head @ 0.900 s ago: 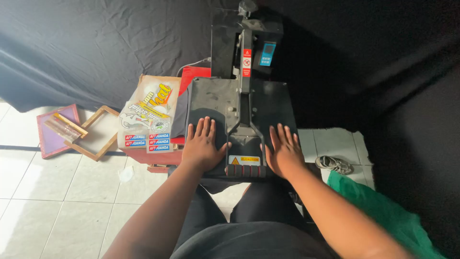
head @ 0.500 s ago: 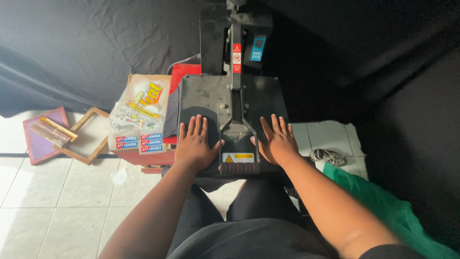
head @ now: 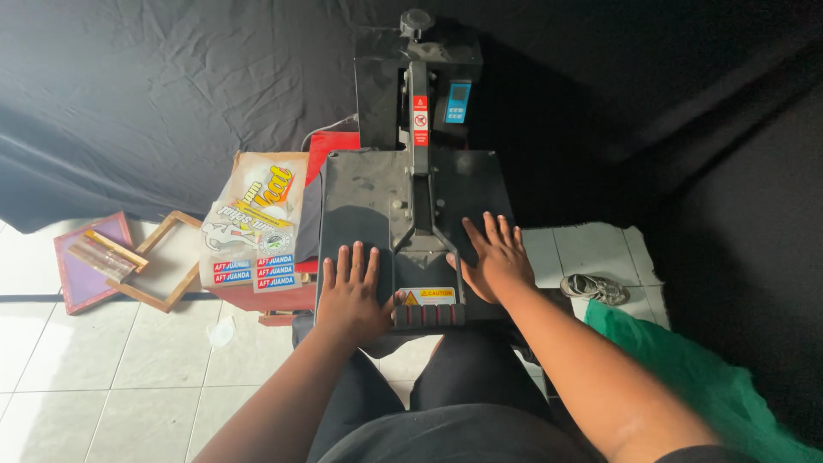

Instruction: The person operates a heat press machine to apply a design onto a black t-shirt. They repeatedly lower the press, hold it down, and then lift it to check the shirt before repeating the process.

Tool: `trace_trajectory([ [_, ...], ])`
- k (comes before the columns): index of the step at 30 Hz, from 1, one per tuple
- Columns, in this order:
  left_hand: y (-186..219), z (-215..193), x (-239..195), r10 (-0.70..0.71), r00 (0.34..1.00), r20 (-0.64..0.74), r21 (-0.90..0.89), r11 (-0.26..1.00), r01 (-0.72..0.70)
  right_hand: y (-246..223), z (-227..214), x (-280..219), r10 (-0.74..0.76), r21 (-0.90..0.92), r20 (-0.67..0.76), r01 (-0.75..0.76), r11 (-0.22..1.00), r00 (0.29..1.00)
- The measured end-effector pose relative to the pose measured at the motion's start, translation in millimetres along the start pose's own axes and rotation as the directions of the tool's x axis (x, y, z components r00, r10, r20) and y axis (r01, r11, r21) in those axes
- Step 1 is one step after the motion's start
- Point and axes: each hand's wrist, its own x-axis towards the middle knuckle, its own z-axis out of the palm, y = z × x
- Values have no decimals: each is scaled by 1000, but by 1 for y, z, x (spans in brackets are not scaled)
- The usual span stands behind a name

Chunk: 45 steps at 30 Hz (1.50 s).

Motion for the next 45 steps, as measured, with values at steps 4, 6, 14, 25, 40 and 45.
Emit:
trace_trajectory([
  [4,-12,-15,31,5,999,-44,-38,999,-6,0,6,0,3,-3,-20,-3,1000,1000],
  [6,-9,-21,41,-48,999,24,-46,998,49,4,13,1,-19,15,-105,21,1000,994],
  [14,-8,-31,36,-72,996,54,-55,996,75,65,32,38,487,521,274,-554,649,829],
  [25,-7,-29,35,-84,994,67,-85,992,90,75,55,-86,419,761,568,-646,61,708],
  [40,-129,109,134,-542,836,81,-675,587,446,56,8,-26,384,506,387,-541,672,838],
  [45,-83,24,39,-355,885,303,-782,438,443,39,-20,-38,370,505,372,-520,689,851],
])
